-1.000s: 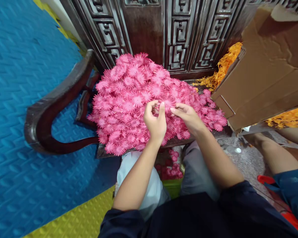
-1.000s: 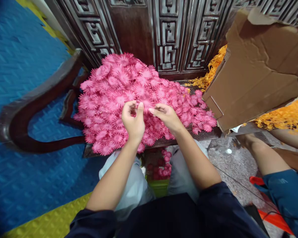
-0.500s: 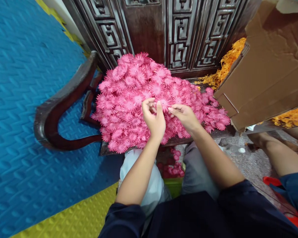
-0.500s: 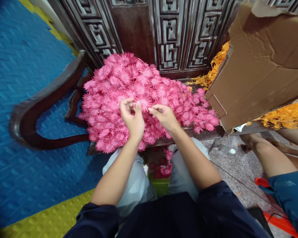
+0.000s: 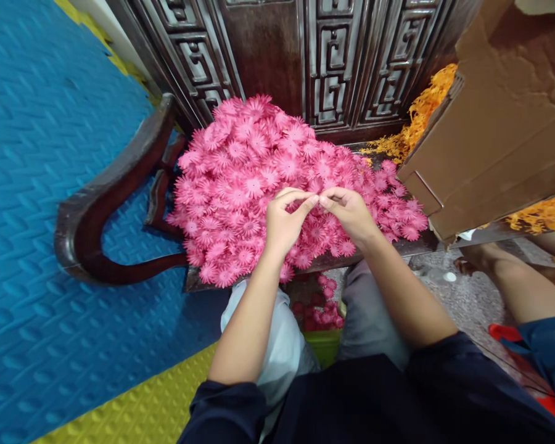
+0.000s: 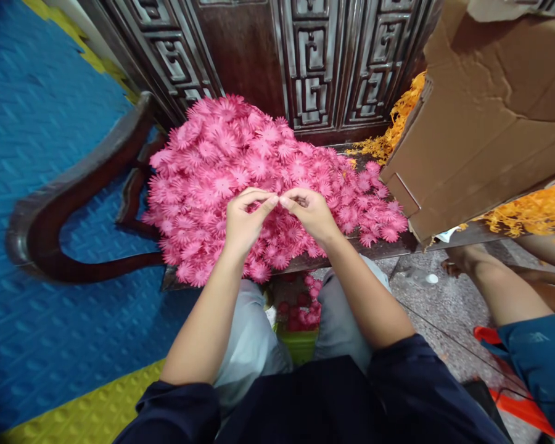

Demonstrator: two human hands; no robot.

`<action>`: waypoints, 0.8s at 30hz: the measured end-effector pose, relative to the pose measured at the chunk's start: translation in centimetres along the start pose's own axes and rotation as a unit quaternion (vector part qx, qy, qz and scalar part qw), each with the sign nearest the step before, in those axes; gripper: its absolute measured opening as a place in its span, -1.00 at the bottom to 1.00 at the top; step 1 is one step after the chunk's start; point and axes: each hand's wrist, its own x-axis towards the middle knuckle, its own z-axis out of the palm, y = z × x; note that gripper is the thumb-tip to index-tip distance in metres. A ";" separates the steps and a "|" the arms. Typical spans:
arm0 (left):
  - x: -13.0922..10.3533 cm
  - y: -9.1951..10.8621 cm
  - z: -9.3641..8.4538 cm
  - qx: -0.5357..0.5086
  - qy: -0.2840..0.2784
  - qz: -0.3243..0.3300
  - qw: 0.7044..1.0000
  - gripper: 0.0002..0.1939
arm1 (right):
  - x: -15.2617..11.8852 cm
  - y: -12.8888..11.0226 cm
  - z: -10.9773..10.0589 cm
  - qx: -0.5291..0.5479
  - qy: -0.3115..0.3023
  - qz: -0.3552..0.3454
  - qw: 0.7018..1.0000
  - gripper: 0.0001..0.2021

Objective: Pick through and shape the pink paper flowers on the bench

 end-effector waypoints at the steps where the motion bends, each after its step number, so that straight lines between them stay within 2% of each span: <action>1: 0.1 0.0 -0.2 -0.019 -0.008 -0.008 1.000 -0.94 | 0.0 0.1 0.0 0.008 -0.003 0.004 1.000 -0.69; 5: 0.2 0.2 -0.5 -0.046 -0.021 -0.016 0.999 -0.94 | 0.1 0.4 0.1 0.038 -0.010 0.028 0.999 -0.70; 10: 0.1 0.4 -0.4 -0.061 -0.008 -0.023 0.998 -0.91 | 0.0 0.3 0.3 0.044 -0.020 0.029 0.998 -0.69; 14: -0.1 -0.1 -0.1 -0.148 -0.005 -0.092 0.985 -0.92 | 0.0 0.2 0.3 0.043 -0.024 0.031 0.998 -0.67; 17: 0.3 -0.6 -0.4 -0.163 0.049 -0.129 0.977 -0.88 | 0.3 0.7 0.0 0.075 -0.005 0.052 0.996 -0.63; 20: 1.8 -1.2 -1.3 -0.030 0.188 -0.081 0.978 -0.84 | 0.8 1.4 -0.6 0.107 0.042 0.074 0.991 -0.60; 22: 3.1 -1.8 -2.2 0.126 0.296 -0.040 0.946 -0.87 | 1.1 1.8 -0.8 0.106 0.074 0.082 0.988 -0.60; 23: 3.6 -2.3 -2.5 0.201 0.319 -0.034 0.926 -0.89 | 1.2 1.9 -0.9 0.097 0.087 0.086 0.988 -0.60; 24: 3.9 -2.7 -2.7 0.257 0.308 -0.033 0.915 -0.91 | 1.2 2.0 -1.0 0.085 0.096 0.090 0.988 -0.60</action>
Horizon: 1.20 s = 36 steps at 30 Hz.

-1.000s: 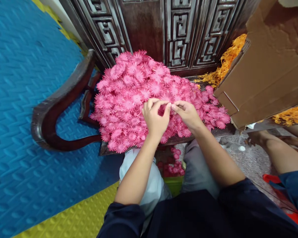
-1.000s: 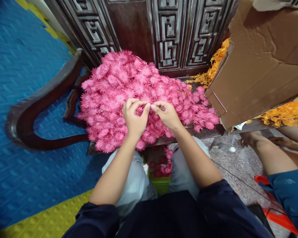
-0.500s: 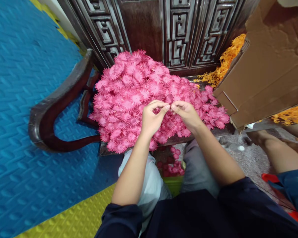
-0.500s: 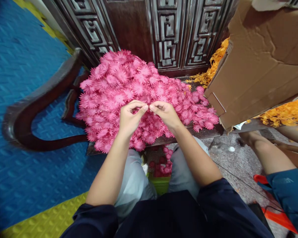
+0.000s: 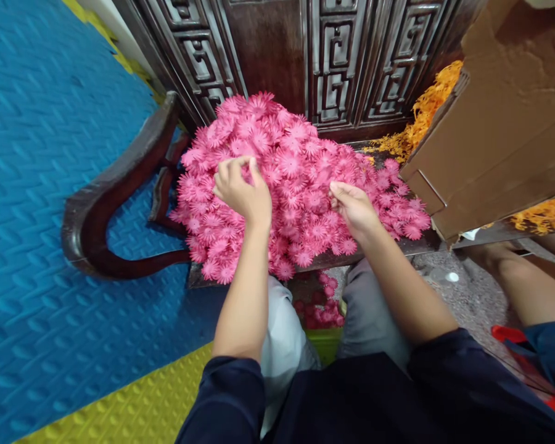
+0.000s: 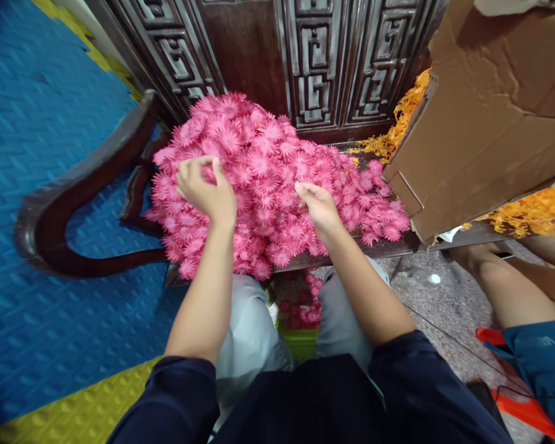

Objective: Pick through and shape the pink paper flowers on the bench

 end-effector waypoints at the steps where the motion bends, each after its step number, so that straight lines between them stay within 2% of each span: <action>1: 0.1 -0.3 0.2 0.026 -0.027 0.015 0.999 -0.88 | 0.1 0.0 0.0 -0.011 0.007 0.004 1.000 -0.60; 3: -0.4 -0.4 0.3 0.012 -0.056 0.037 0.998 -0.78 | 0.1 0.1 0.0 -0.025 0.015 0.014 0.999 -0.60; 6: -2.3 0.6 -0.2 -0.033 -0.078 0.062 0.994 -0.85 | 0.0 -0.1 0.2 -0.030 0.017 0.027 0.999 -0.62; 10: -4.4 2.3 -0.8 -0.084 -0.225 0.092 0.966 -0.89 | -0.3 -0.4 0.3 -0.035 -0.019 0.024 0.999 -0.65; 12: -4.7 2.6 -0.7 -0.118 -0.265 0.086 0.953 -0.88 | -0.5 -0.6 0.3 -0.037 -0.034 0.021 0.999 -0.65; 20: -4.6 2.4 -0.5 -0.202 -0.300 0.052 0.931 -0.95 | -0.5 -0.6 0.2 -0.074 -0.033 -0.045 0.996 -0.66; 24: -4.7 2.5 -0.5 -0.199 -0.291 0.018 0.936 -0.93 | -0.5 -0.7 0.3 -0.089 -0.035 -0.054 0.994 -0.62; 32: -4.8 2.6 -0.7 -0.157 -0.306 0.091 0.935 -0.89 | -0.3 -0.9 -0.1 -0.139 -0.060 -0.101 0.983 -0.68; 36: -4.9 2.7 -0.9 -0.158 -0.306 0.089 0.935 -0.86 | -0.4 -0.9 -0.2 -0.159 -0.075 -0.107 0.979 -0.70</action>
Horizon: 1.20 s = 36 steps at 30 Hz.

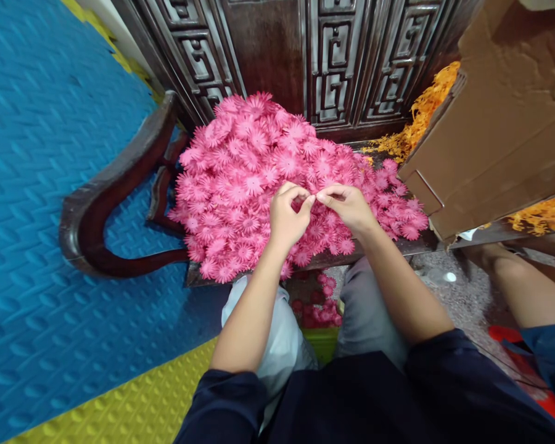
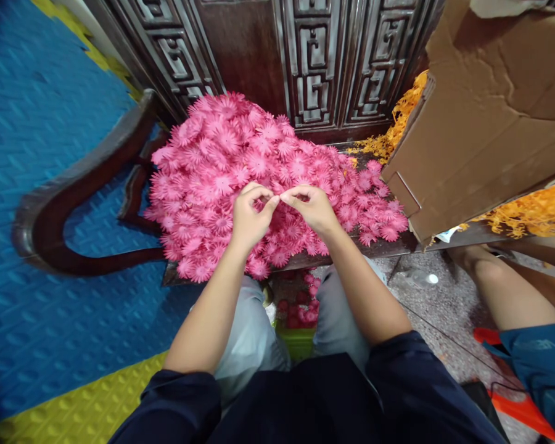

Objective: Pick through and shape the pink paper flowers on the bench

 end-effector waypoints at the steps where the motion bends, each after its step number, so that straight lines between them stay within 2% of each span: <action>1: 0.0 0.0 0.0 -0.008 0.000 -0.003 1.000 -0.85 | 0.0 0.0 0.0 0.003 -0.004 0.003 1.000 -0.69; 4: 0.0 0.0 -0.2 -0.048 -0.008 -0.012 0.999 -0.83 | 0.0 -0.1 0.1 0.031 -0.006 0.038 0.999 -0.64; 6: 0.4 -0.3 -0.6 -0.058 0.018 -0.020 0.998 -0.81 | 0.1 0.0 -0.1 0.063 0.011 0.075 0.995 -0.61; 9: 1.6 -1.3 -1.9 0.015 0.149 -0.050 0.987 -0.80 | 0.3 0.3 -0.6 0.100 0.053 0.115 0.987 -0.60; 11: 2.7 -2.3 -3.0 0.103 0.237 -0.084 0.962 -0.85 | 0.5 0.5 -0.9 0.104 0.080 0.122 0.984 -0.60; 12: 3.1 -2.8 -3.5 0.144 0.255 -0.103 0.950 -0.88 | 0.5 0.6 -1.0 0.101 0.090 0.122 0.983 -0.60; 14: 3.6 -3.5 -4.1 0.201 0.234 -0.137 0.941 -0.91 | 0.6 0.8 -1.0 0.088 0.101 0.120 0.984 -0.61; 16: 3.4 -3.5 -4.2 0.210 0.220 -0.147 0.941 -0.84 | 0.6 0.9 -0.8 0.077 0.099 0.119 0.985 -0.64; 18: 2.6 -2.8 -3.7 0.190 0.228 -0.130 0.946 -0.82 | 0.5 1.0 -0.4 0.076 0.095 0.120 0.985 -0.68; 20: 1.6 -1.6 -2.9 0.162 0.224 -0.085 0.957 -0.88 | 0.4 0.9 -0.1 0.082 0.089 0.121 0.985 -0.71; 22: 0.8 -0.4 -1.9 0.139 0.168 -0.046 0.975 -0.93 | 0.3 0.8 0.2 0.088 0.073 0.116 0.987 -0.73; 25: 0.2 0.7 -0.7 0.087 0.062 -0.021 0.994 -0.91 | 0.2 0.7 0.3 0.097 0.034 0.112 0.988 -0.73; 27: 0.1 0.8 -0.1 0.046 0.030 -0.017 0.998 -0.91 | 0.2 0.5 0.2 0.113 0.022 0.114 0.987 -0.72; 32: 0.2 0.3 0.0 -0.030 0.029 -0.052 0.998 -0.93 | 0.1 0.0 0.2 0.124 0.011 0.099 0.987 -0.68; 36: 0.2 0.3 -0.1 -0.028 0.019 -0.036 0.999 -0.92 | 0.0 -0.2 0.3 0.111 0.016 0.080 0.990 -0.68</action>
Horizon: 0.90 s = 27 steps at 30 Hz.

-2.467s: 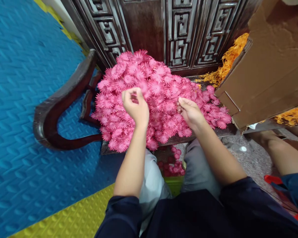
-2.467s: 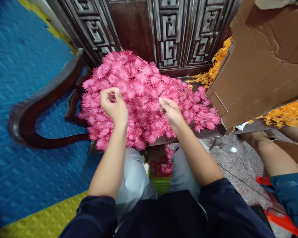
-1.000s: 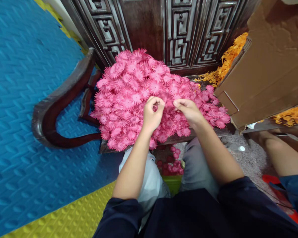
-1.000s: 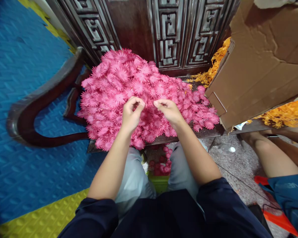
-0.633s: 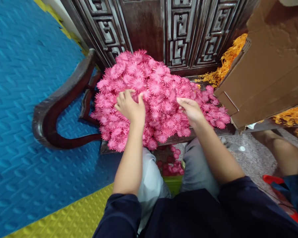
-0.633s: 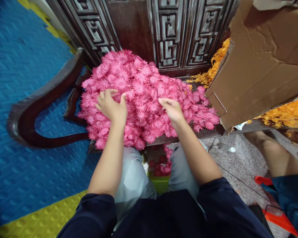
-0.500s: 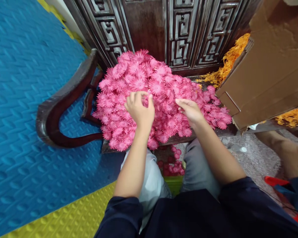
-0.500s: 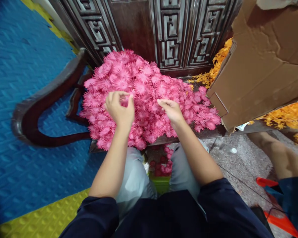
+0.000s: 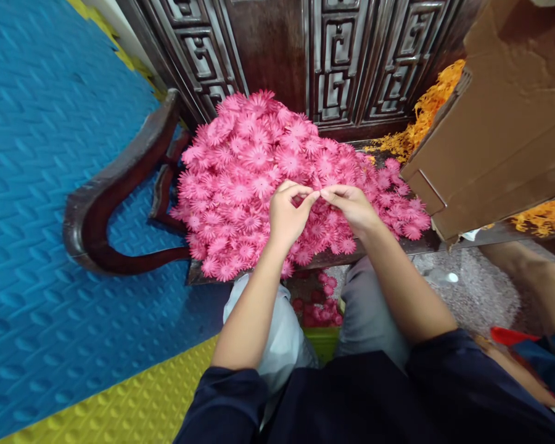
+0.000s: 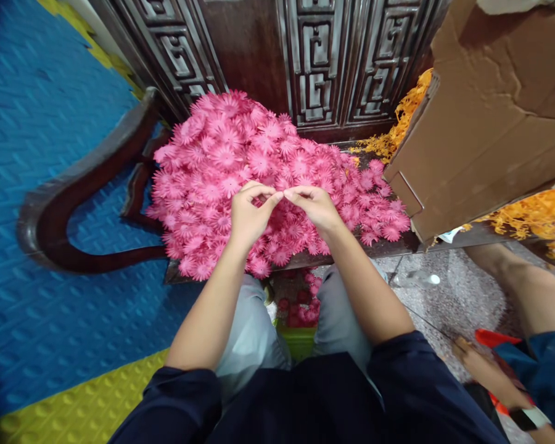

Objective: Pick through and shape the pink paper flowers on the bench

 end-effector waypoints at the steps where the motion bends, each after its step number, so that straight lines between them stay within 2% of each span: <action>1: 0.0 0.1 0.0 0.006 -0.001 0.006 1.000 -0.92 | 0.0 0.0 0.0 -0.002 0.001 -0.004 1.000 -0.69; 6: -0.2 0.3 0.1 0.008 0.002 0.016 1.000 -0.89 | -0.1 0.0 0.1 -0.014 -0.003 -0.005 1.000 -0.67; 12: 0.1 0.0 0.0 -0.021 0.003 -0.015 1.000 -0.86 | 0.0 0.2 0.1 0.016 -0.006 0.037 0.999 -0.63; 13: 0.3 -0.1 -0.2 -0.012 0.023 -0.013 1.000 -0.86 | 0.1 0.3 -0.1 0.024 0.001 0.048 0.999 -0.63; 15: 0.8 -0.5 -0.8 0.029 0.099 -0.012 0.995 -0.87 | 0.3 0.4 -0.5 0.038 0.016 0.062 0.997 -0.63; 18: 2.0 -1.9 -1.9 0.105 0.214 -0.042 0.970 -0.90 | 0.6 0.6 -1.1 0.046 0.050 0.060 0.996 -0.65; 19: 2.4 -2.5 -2.3 0.128 0.224 -0.056 0.965 -0.90 | 0.7 0.7 -1.2 0.044 0.065 0.061 0.995 -0.66; 21: 3.0 -3.4 -2.8 0.184 0.210 -0.071 0.958 -0.90 | 0.8 0.7 -1.3 0.037 0.091 0.070 0.993 -0.66; 23: 2.9 -3.5 -2.8 0.229 0.201 -0.075 0.949 -0.88 | 0.8 0.8 -1.2 0.034 0.108 0.084 0.990 -0.66; 27: 1.3 -1.6 -1.8 0.229 0.219 -0.019 0.948 -0.87 | 0.5 0.7 -0.7 0.032 0.108 0.075 0.991 -0.72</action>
